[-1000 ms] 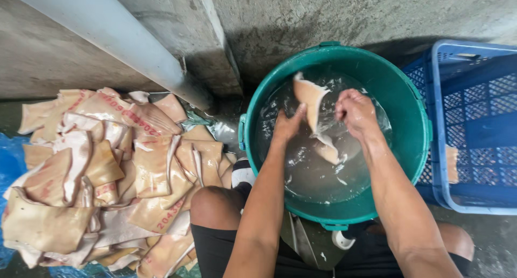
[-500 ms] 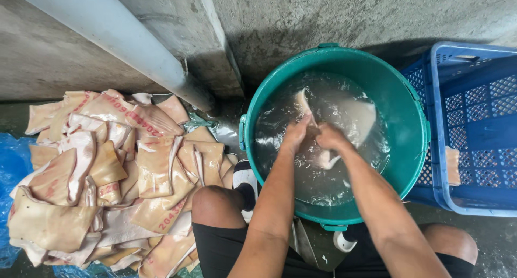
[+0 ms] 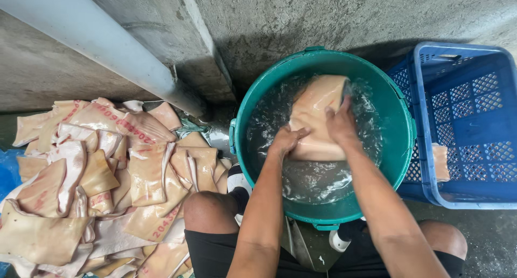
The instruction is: The person washes flat, flexible material pieces by hand in a green bucket of water. They repeatedly submerge, rub, and wring each piece, then place the cleaned items into a blue basket.
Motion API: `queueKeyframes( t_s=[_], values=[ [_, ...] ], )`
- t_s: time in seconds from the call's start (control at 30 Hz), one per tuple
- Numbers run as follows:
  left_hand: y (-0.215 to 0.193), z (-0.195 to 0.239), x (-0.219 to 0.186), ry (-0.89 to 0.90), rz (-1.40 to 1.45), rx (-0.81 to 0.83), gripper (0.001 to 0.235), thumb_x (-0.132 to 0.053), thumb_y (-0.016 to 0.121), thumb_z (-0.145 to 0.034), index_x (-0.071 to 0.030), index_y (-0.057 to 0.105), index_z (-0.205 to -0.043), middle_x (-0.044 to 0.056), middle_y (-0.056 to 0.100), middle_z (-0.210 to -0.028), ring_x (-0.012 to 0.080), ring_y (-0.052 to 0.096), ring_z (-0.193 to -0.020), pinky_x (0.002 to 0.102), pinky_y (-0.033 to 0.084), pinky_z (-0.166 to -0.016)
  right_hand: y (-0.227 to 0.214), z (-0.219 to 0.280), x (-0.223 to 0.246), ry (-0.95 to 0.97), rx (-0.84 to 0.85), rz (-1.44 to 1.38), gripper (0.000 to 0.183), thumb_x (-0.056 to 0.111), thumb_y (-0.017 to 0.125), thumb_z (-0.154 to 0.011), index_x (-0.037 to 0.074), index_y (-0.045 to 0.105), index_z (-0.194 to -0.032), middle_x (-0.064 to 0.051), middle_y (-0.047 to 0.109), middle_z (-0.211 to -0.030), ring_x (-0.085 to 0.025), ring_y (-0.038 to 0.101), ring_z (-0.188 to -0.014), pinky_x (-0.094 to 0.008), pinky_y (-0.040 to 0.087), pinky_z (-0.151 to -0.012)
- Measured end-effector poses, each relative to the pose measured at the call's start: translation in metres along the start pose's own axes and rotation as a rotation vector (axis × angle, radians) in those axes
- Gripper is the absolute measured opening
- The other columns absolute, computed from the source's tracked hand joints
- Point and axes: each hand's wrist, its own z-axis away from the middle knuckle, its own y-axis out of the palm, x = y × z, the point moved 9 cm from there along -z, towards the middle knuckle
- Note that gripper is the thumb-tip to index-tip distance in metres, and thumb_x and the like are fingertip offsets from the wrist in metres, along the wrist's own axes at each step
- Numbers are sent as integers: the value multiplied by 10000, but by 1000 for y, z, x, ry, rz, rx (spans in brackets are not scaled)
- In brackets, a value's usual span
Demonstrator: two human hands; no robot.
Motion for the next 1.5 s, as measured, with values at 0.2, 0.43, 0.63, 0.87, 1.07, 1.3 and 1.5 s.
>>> queueKeyframes(
  t_s=[0.2, 0.43, 0.63, 0.87, 1.07, 1.3, 1.5],
  values=[
    [-54, -13, 50, -216, -307, -334, 349, -206, 706, -929, 119, 721, -1054, 248, 723, -962, 236, 668, -691, 386, 522, -633, 87, 35, 1, -47, 356, 112, 948, 643, 419, -994, 46, 50, -1631, -306, 179, -1637, -459, 192, -1507, -485, 162, -1241],
    [-24, -22, 22, 6, 501, -328, 414, -96, 724, -909, 44, 552, -1258, 117, 605, -920, 210, 571, -746, 386, 524, -568, 82, 25, 7, -231, 324, 11, 807, 630, 315, -987, 120, 316, -1612, -157, 343, -1670, -346, 322, -1542, -443, 246, -1277],
    [-18, -3, -13, -2, 342, -290, 582, -77, 811, -853, 91, 499, -1315, 131, 700, -1040, 180, 668, -852, 328, 575, -690, 90, 41, -52, 579, 585, -589, 737, 575, 489, -961, 154, 364, -1553, -112, 384, -1556, -313, 377, -1427, -560, 354, -1093],
    [14, 68, -117, -10, 511, 141, 507, -82, 812, -799, 78, 624, -1243, 180, 743, -1065, 267, 743, -899, 393, 634, -763, -13, 18, 52, -7, 559, -772, 427, 165, 727, -927, -14, 639, -1305, -94, 722, -1158, -179, 664, -1056, -332, 530, -958],
    [-12, 146, -216, 305, 422, 45, 426, -63, 797, -848, 38, 667, -1241, 112, 746, -1108, 193, 711, -930, 345, 599, -796, -95, 38, 190, -400, 545, -665, 338, 211, 686, -990, 29, 644, -1271, -23, 708, -1158, -107, 626, -1087, -293, 512, -979],
    [-81, 189, -244, 662, 362, -332, 320, -79, 774, -925, 62, 705, -1203, 85, 748, -1118, 130, 679, -981, 285, 551, -882, -53, 25, 297, -634, 537, -329, 397, 327, 699, -967, 47, 669, -1246, -70, 729, -1138, -140, 662, -1076, -319, 522, -950],
    [-179, 188, -212, 773, 181, -699, 288, -109, 729, -941, 78, 705, -1159, 90, 760, -1090, 150, 707, -970, 287, 571, -868, 68, 28, 344, -709, 536, -302, 447, 392, 681, -960, 100, 663, -1299, -109, 736, -1216, -226, 701, -1099, -369, 533, -952]
  ],
)
